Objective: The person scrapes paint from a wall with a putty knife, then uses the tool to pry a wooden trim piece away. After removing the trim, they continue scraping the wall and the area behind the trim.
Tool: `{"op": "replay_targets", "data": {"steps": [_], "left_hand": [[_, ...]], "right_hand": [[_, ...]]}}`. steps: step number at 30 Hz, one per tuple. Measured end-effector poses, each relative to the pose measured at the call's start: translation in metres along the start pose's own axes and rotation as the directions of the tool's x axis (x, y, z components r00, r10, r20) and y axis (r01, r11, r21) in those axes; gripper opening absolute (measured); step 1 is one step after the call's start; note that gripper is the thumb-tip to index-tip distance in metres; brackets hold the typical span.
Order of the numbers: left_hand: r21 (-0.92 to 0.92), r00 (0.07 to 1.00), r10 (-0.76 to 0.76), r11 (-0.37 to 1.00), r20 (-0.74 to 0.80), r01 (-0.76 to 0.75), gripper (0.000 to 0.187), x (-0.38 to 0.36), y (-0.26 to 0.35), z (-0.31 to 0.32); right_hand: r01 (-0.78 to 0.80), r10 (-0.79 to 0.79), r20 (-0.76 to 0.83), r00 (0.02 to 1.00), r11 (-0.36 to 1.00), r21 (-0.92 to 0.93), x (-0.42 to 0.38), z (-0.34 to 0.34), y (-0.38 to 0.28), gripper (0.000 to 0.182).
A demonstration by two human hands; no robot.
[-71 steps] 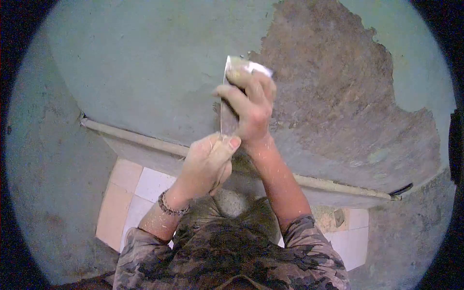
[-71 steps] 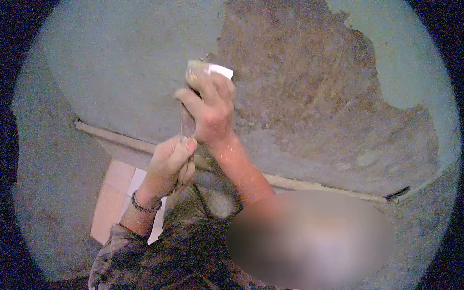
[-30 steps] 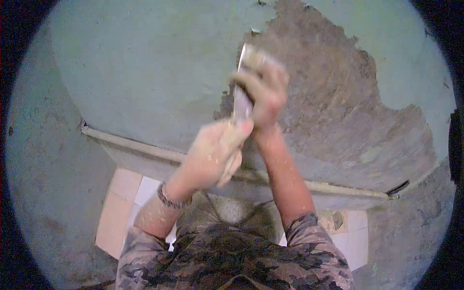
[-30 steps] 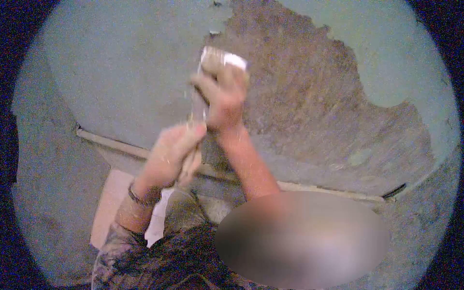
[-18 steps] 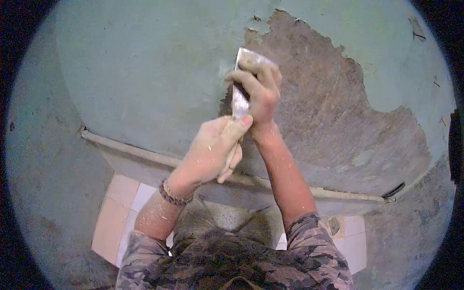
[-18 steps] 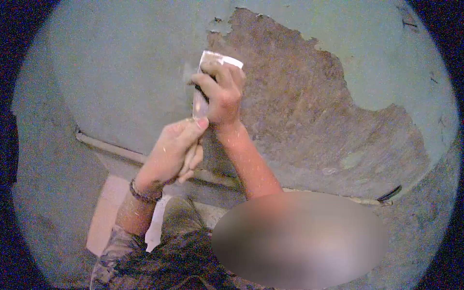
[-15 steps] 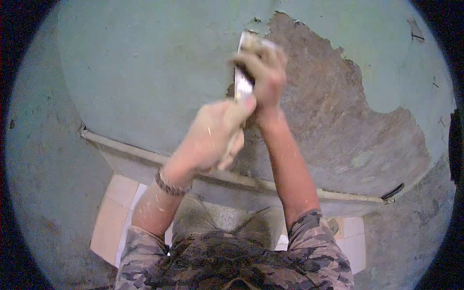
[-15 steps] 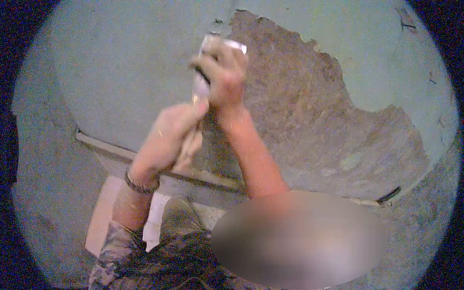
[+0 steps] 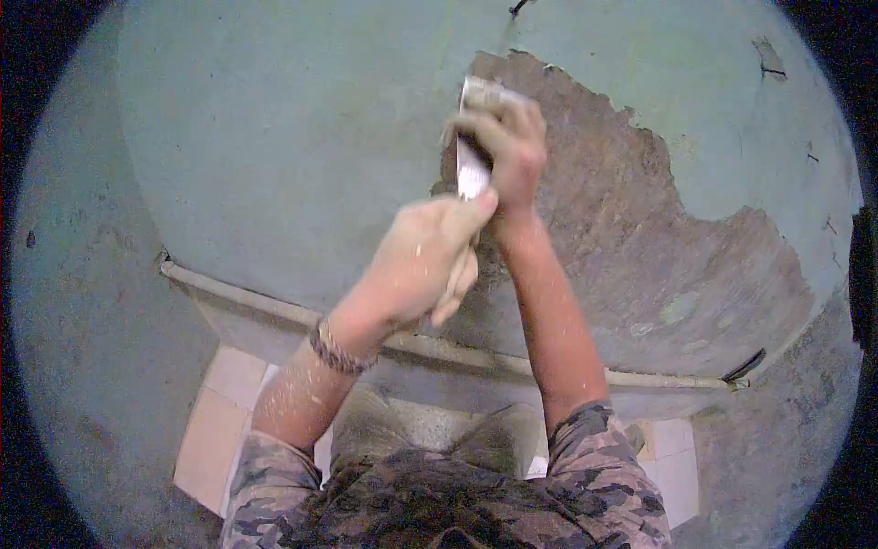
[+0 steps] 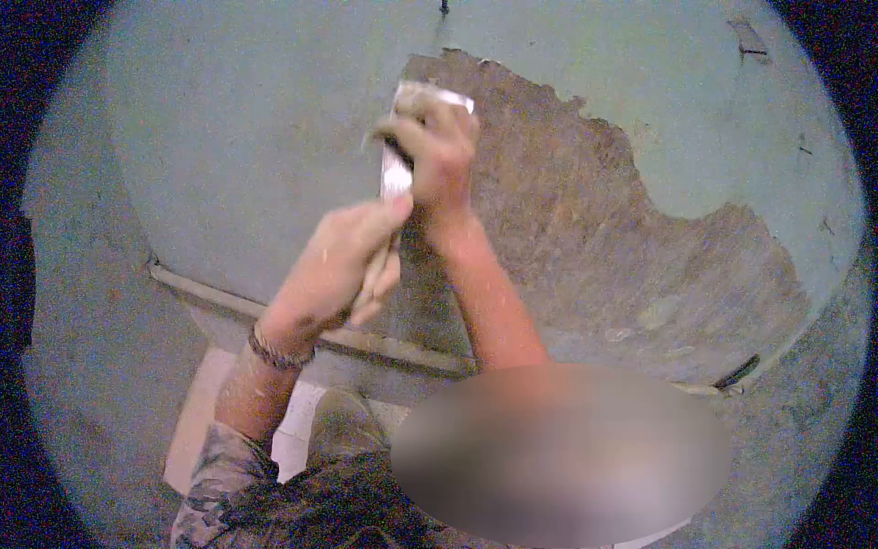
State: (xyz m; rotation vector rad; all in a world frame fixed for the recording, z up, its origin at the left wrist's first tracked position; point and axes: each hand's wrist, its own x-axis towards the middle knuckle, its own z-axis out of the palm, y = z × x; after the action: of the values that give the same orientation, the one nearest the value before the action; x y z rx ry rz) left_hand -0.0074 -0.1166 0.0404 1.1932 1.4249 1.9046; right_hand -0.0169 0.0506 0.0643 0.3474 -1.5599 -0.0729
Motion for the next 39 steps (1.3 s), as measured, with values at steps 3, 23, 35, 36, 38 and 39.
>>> {"op": "replay_targets", "data": {"steps": [3,23,35,36,38,39], "left_hand": [[0.037,0.997,-0.082,0.996,0.009,0.082,0.048,-0.005,-0.006,0.003],[-0.027,0.995,-0.045,0.998,0.089,0.048,0.047,0.001,0.001,0.022],[-0.072,0.891,-0.398,0.904,0.218,0.422,0.039,-0.086,-0.119,0.006],[-0.039,0.853,-0.457,0.876,0.252,0.481,0.035,-0.101,-0.132,-0.005],[0.149,0.842,-0.493,0.87,0.22,0.471,0.038,-0.125,-0.143,-0.024],[0.099,0.81,-0.55,0.835,0.205,0.542,0.037,-0.139,-0.154,-0.038]], "right_hand": [[0.019,-0.018,0.013,1.0,0.999,-0.03,-0.004,-0.003,0.0,0.017],[-0.004,0.004,0.043,0.999,1.0,-0.01,0.0,-0.021,0.013,0.014],[-0.231,0.255,0.571,0.78,0.966,-0.117,-0.154,-0.104,-0.061,0.044],[-0.263,0.319,0.638,0.701,0.947,-0.185,-0.178,-0.117,-0.065,0.047],[-0.294,0.388,0.645,0.658,0.921,-0.255,-0.208,-0.146,-0.078,0.042],[-0.299,0.4,0.638,0.658,0.916,-0.267,-0.21,-0.158,-0.076,0.042]]}}
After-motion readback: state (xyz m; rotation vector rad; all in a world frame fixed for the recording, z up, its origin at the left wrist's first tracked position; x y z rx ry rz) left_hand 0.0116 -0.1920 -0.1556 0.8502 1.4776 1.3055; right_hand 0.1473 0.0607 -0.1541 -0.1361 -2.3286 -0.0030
